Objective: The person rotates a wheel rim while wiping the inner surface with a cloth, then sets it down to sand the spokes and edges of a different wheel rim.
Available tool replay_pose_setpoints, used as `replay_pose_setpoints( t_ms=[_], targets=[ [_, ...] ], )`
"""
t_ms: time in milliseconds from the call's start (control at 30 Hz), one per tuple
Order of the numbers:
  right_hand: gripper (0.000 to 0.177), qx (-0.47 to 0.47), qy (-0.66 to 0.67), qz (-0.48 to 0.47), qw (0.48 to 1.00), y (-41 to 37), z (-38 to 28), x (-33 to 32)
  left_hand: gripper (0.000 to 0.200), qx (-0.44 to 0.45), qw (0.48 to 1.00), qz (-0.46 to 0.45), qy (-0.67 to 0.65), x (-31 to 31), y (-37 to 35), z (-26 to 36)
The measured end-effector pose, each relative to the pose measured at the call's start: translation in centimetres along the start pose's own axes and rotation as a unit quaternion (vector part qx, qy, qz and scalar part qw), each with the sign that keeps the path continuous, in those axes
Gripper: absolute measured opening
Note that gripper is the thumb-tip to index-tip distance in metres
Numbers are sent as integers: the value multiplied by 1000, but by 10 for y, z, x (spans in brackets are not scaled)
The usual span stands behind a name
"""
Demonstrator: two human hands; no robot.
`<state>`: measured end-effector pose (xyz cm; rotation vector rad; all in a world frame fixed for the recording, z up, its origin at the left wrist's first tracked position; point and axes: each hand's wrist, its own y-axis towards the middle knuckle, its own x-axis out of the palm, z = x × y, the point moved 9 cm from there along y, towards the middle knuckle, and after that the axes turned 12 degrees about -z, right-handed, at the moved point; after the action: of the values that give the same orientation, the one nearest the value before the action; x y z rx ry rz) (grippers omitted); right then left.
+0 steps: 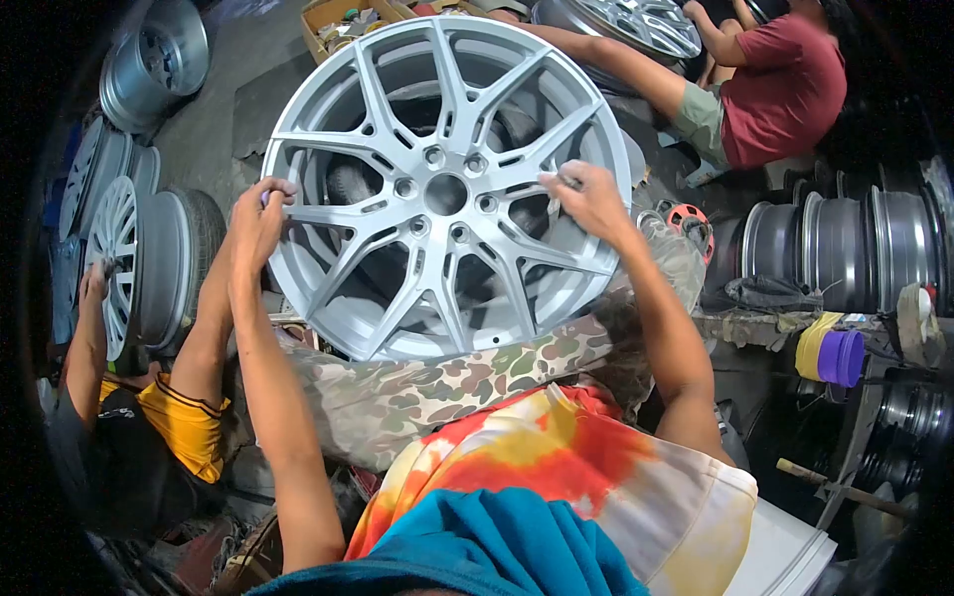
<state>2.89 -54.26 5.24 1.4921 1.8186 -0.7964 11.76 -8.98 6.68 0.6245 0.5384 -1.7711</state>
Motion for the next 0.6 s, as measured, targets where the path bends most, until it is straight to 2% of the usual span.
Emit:
replay_pose_setpoints(
  t_ms=[33, 133, 267, 367, 400, 500, 533, 600],
  targets=[
    [40, 51, 51, 22, 997, -7, 10, -10, 25, -9, 1000, 4, 1, -1, -1, -5],
    [40, 119, -1, 71, 990, -21, 26, -40, 30, -10, 1000, 0, 16, 1, 0, -3],
    [39, 91, -10, 133, 987, -38, 65, -50, 30, -5, 999, -10, 52, 8, 2, 5],
    [38, 93, 162, 238, 953, -62, 129, -59, 29, 10, 995, -51, 87, 29, -3, 16],
    [38, 136, 199, 249, 938, -72, 153, -63, 28, -18, 993, -73, 86, 39, -13, 32],
    [36, 157, 289, 327, 886, -96, 149, -79, 27, -33, 962, -230, 146, 107, -38, 55],
    [36, 172, 313, 337, 871, -103, 148, -84, 25, 12, 942, -274, 194, 138, -52, 66],
    [34, 158, 350, 343, 857, -112, 145, -87, 29, 14, 883, -425, 201, 207, -95, 96]
  ],
)
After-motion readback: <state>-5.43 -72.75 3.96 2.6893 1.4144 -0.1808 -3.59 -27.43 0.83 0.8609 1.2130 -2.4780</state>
